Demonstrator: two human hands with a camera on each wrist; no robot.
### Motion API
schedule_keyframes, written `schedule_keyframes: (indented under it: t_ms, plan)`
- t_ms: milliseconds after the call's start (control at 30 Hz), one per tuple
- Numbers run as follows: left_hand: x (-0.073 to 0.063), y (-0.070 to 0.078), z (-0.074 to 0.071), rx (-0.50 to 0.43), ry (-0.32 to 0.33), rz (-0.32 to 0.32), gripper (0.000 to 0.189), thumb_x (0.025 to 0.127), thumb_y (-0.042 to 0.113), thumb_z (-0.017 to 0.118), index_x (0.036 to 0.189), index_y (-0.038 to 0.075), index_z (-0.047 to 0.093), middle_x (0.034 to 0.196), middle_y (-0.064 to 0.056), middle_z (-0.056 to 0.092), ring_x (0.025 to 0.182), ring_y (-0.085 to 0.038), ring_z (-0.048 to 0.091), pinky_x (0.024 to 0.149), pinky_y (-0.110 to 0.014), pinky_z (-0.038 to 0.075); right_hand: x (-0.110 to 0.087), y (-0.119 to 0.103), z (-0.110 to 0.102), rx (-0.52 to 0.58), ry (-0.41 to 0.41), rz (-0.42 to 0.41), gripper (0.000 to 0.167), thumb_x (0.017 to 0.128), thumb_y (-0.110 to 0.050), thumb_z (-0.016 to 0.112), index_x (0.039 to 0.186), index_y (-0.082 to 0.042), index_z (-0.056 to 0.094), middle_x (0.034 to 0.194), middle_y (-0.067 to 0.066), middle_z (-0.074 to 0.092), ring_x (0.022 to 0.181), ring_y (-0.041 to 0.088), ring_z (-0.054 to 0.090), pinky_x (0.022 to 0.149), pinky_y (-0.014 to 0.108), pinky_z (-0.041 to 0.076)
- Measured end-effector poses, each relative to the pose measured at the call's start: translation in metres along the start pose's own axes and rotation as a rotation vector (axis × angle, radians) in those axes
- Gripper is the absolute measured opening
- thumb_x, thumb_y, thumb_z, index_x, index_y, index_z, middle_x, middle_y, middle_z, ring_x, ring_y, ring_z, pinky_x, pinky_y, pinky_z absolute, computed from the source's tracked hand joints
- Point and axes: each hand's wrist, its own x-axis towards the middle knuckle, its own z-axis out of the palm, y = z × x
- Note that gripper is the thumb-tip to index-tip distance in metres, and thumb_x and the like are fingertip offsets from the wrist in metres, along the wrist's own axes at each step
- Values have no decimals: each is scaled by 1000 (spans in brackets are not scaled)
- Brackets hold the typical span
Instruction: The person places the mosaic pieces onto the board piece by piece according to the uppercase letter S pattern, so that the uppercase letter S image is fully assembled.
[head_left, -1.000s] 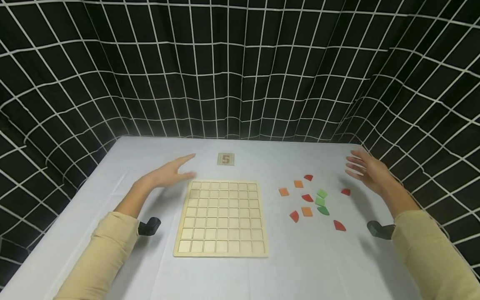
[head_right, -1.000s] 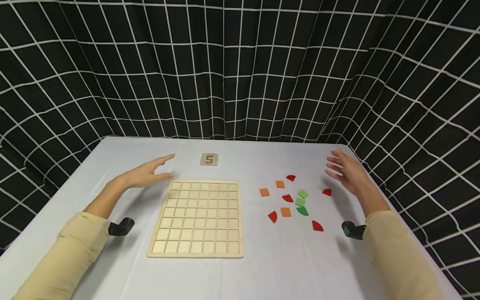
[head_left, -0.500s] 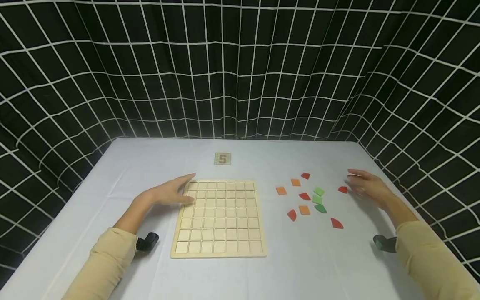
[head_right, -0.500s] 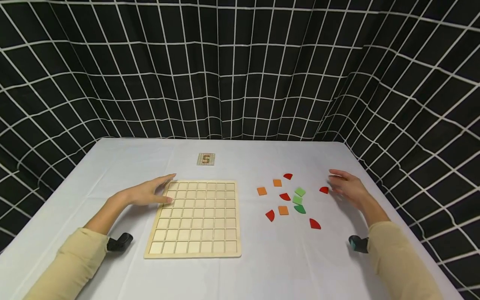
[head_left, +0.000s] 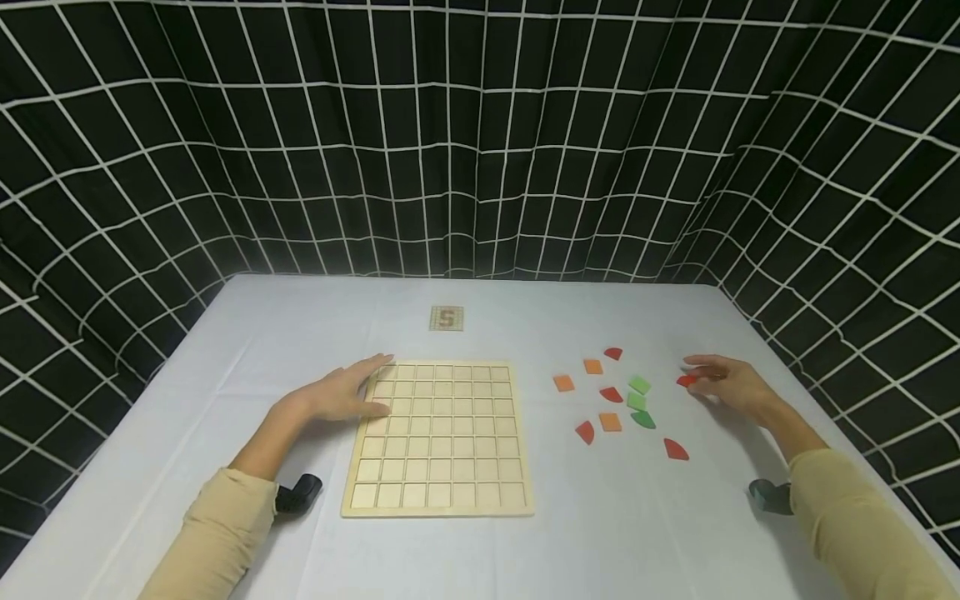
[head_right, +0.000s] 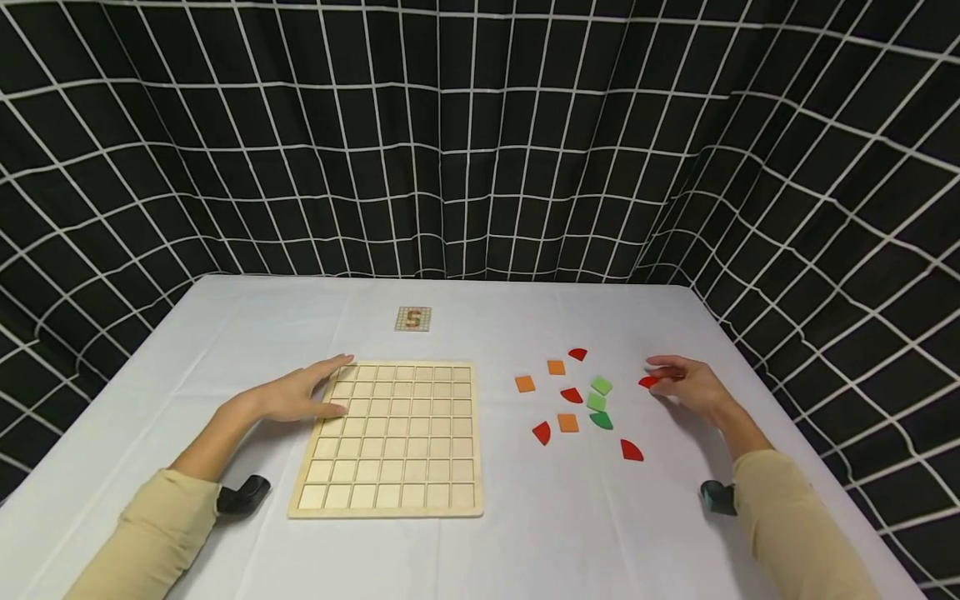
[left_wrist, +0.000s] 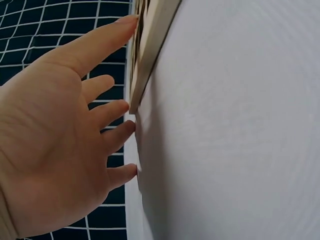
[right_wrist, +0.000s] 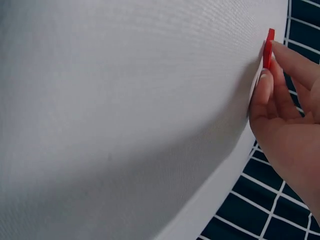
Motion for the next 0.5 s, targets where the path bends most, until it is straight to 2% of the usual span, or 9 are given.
schedule_keyframes:
  t_ms: [100,200,333,500]
  plan:
    - [-1,0,1,25,-4,11,88,87,42,66,150,0,21,153,-24,20,138,-43,18,106,-68,9,1,-1,1,-54,12,18,59,91,-21,67,139,1,43,131,31,45,118,44,39,89,49,41]
    - [-3,0,1,16,-18,11,87,87,41,66,149,-1,22,153,-25,17,139,-42,15,105,-68,7,1,-4,1,-101,-1,9,57,90,-22,67,137,2,46,128,32,45,114,44,40,86,47,43]
    - [-6,1,0,6,-40,4,88,87,42,67,149,-2,22,153,-27,14,140,-42,11,106,-68,5,1,-8,-3,-167,-27,-19,51,89,-21,68,130,5,52,124,31,48,111,44,41,86,50,43]
    - [-9,3,-2,15,-72,-32,96,84,48,67,150,-2,17,154,-28,9,141,-42,7,109,-63,4,2,-9,-8,-191,-40,-12,52,87,-24,70,124,9,55,116,27,54,104,39,44,80,43,41]
